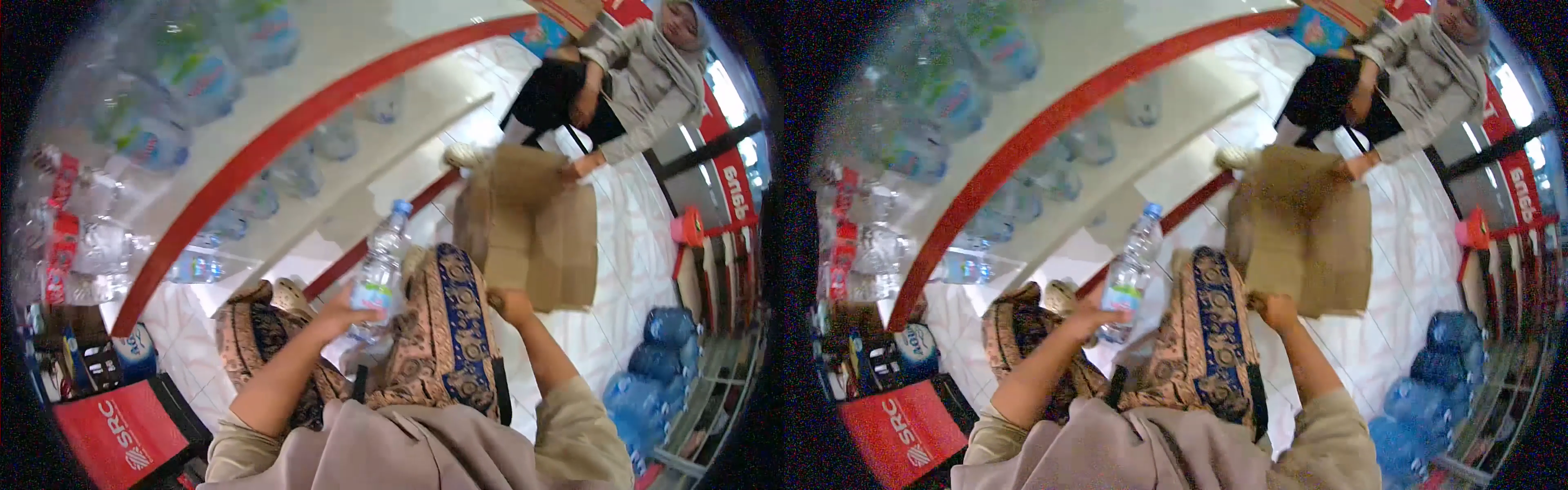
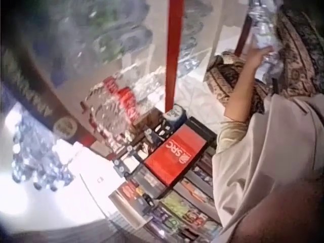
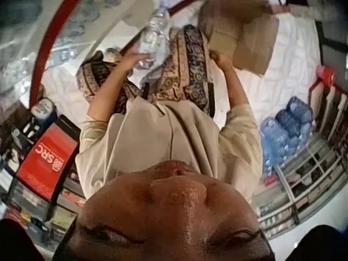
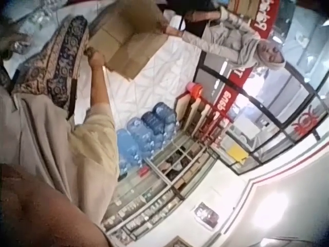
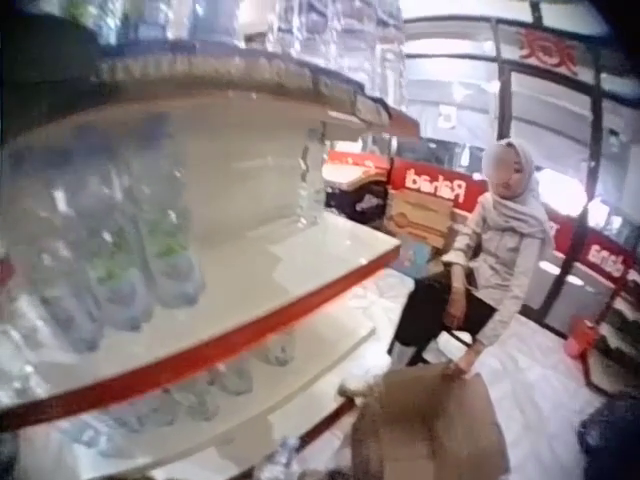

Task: The recorder is taking water bottles from a cardboard box and placing them onto a grocery store shelf.

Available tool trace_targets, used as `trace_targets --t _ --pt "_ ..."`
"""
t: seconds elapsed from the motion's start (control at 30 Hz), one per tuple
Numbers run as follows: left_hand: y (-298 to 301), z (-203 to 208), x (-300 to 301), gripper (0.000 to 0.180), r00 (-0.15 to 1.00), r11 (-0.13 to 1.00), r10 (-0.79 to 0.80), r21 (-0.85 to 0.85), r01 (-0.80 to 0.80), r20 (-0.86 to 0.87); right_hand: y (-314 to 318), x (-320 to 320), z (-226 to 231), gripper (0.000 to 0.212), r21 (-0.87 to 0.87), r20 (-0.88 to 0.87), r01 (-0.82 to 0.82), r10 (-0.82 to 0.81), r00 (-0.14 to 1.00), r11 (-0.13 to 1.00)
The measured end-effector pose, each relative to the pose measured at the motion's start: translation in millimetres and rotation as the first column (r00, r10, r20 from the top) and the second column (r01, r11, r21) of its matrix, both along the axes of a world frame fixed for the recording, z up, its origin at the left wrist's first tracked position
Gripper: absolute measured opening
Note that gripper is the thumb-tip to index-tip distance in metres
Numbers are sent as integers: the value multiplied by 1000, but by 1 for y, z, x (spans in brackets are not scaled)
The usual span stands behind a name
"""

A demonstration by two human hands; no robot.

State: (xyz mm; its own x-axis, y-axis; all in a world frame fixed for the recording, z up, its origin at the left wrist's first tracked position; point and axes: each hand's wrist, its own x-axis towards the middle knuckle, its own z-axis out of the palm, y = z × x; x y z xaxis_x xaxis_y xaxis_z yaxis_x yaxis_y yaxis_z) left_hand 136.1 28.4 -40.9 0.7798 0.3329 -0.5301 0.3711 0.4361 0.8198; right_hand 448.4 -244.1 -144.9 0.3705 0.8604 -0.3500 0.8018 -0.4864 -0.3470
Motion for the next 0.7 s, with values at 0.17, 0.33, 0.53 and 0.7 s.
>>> trace_targets --t 0.17,0.33,0.53,0.7 --pt "-6 17 5 78 999 994 27 107 -31 37 41 -38 85 67 234 -332 327 -241 912 915" --pt "-18 29 16 91 972 933 -78 359 -7 222 127 -126 164 56 375 -826 446 75 558 813" --pt "-17 51 19 105 970 810 -150 586 9 192 178 -139 178 57 128 -954 654 -88 287 746" --pt "2 64 25 93 868 968 50 189 -163 493 188 -97 224 61 448 -863 756 12 504 477"
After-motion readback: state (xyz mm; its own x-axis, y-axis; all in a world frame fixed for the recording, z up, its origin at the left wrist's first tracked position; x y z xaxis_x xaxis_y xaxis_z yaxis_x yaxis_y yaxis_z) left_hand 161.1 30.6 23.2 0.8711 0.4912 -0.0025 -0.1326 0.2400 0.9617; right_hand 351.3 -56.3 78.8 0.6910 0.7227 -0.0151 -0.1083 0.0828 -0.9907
